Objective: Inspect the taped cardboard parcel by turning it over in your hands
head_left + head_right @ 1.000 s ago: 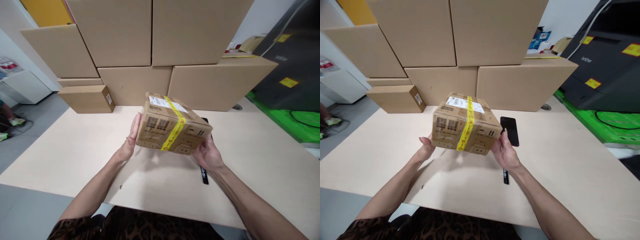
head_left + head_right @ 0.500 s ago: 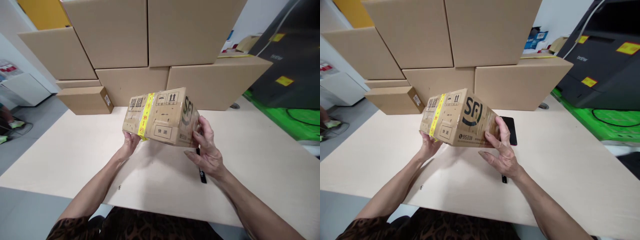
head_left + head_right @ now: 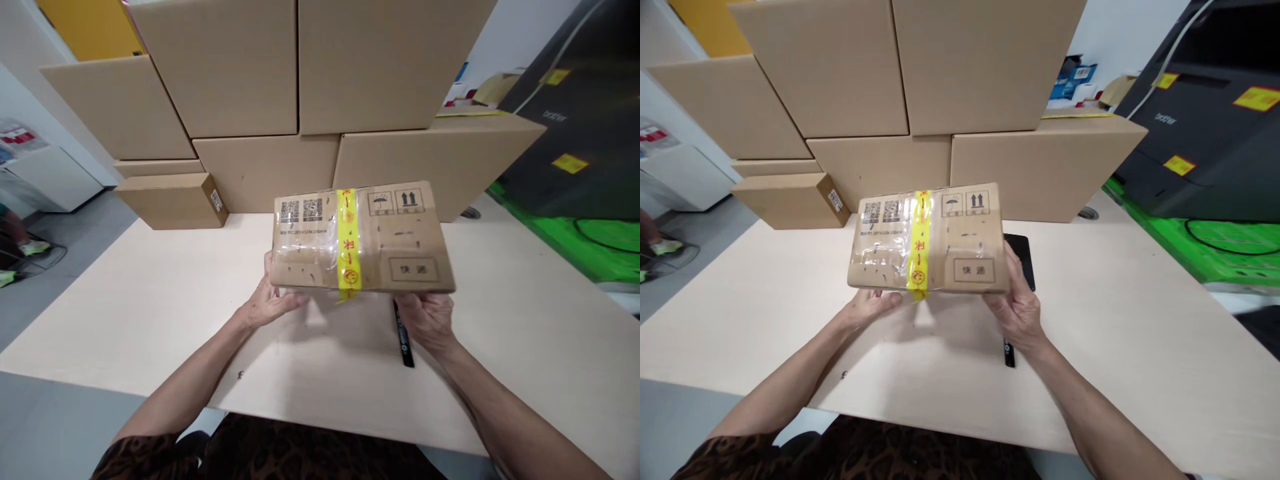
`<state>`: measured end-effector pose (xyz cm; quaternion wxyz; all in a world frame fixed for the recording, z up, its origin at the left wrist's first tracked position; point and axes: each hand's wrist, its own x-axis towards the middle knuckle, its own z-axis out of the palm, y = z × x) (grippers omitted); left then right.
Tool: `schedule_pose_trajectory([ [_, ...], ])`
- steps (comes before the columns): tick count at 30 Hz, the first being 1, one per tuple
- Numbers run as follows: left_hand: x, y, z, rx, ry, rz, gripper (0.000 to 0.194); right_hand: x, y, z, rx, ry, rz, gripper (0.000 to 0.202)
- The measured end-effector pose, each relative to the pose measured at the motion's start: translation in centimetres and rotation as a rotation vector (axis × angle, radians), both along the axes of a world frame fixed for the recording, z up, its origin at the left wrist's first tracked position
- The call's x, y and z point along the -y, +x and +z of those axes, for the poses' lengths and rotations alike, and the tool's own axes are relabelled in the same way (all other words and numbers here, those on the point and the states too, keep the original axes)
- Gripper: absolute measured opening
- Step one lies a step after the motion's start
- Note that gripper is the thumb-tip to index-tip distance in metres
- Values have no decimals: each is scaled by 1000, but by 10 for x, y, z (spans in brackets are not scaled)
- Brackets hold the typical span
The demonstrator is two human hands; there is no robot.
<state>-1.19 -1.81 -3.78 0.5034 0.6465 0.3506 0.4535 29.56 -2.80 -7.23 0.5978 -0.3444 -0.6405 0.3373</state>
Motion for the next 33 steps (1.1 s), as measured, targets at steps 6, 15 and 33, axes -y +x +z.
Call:
schedule_pose_trajectory([
  [6,1,3,-5,69,-43,175,103,4,-1,11,-7,16,-40,58],
  [15,-5,19,4,437,-192,238,82,-1,-6,21,-128,-139,214,72],
  [33,-12,15,-1,488,-396,273,63,1,-18,19,-234,-470,284,89],
])
